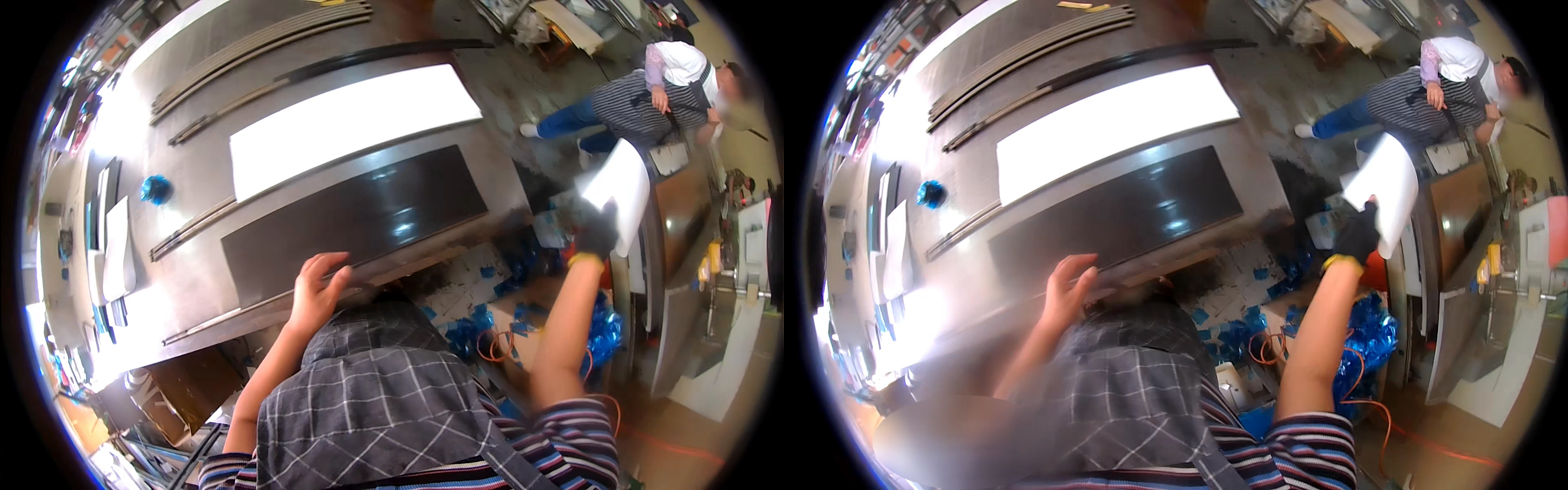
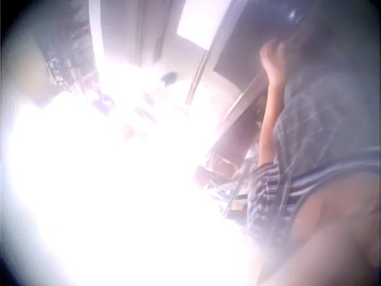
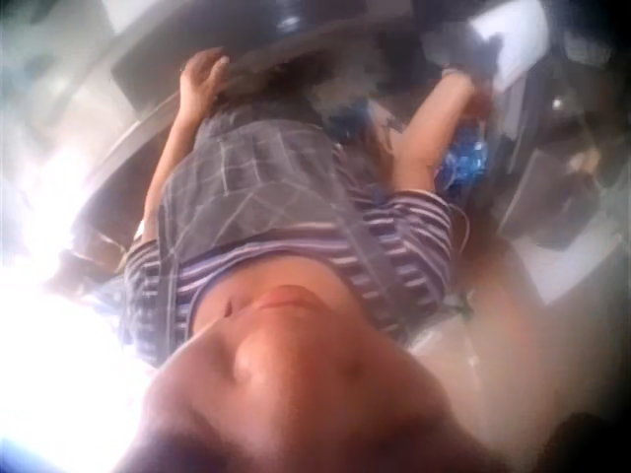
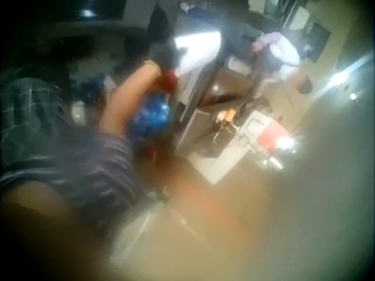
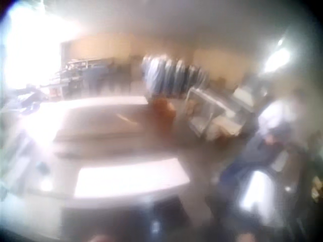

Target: The person repeatedly peels white paper sheets from a dark rectangular panel on a workbench using both hands. The person also briefly picks up and discards a roll of paper and puts on a glove before resuming the peeling task.

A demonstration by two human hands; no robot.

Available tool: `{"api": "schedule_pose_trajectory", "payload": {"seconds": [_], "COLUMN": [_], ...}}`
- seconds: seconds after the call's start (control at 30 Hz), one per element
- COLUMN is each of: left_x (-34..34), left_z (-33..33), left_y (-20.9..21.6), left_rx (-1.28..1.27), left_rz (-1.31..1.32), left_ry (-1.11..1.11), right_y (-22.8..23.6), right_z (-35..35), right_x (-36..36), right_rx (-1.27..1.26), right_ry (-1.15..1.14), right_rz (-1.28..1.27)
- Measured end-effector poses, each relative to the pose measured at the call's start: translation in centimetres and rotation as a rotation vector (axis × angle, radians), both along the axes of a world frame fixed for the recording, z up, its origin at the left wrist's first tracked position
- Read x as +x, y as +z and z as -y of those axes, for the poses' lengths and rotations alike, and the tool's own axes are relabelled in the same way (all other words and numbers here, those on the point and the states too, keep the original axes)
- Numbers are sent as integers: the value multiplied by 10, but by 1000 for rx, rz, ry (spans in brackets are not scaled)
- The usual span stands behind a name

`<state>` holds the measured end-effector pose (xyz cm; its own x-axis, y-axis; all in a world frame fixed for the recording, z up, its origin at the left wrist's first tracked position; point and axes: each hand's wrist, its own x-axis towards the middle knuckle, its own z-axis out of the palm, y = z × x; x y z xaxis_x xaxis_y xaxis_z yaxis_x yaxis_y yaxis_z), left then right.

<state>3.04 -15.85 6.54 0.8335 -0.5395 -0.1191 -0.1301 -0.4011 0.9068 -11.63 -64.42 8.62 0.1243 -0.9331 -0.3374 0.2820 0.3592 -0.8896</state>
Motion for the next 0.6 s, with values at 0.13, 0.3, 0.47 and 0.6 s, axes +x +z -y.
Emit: {"api": "schedule_pose_trajectory", "payload": {"seconds": [0.13,0.3,0.47,0.6], "left_x": [11,24,107,194], "left_z": [-25,-124,-316,-464], "left_y": [25,46,50,7], "left_rx": [-272,-493,-510,-173], "left_rz": [-233,-393,-4,379], "left_ry": [21,281,861,1200], "right_y": [-24,-37,-14,-45], "right_z": [-249,-464,-487,-457], "right_x": [50,65,82,72], "right_rx": [-232,-855,-1027,-458], "right_ry": [651,1424,1472,1355], "right_rz": [-150,-85,-211,-327]}}
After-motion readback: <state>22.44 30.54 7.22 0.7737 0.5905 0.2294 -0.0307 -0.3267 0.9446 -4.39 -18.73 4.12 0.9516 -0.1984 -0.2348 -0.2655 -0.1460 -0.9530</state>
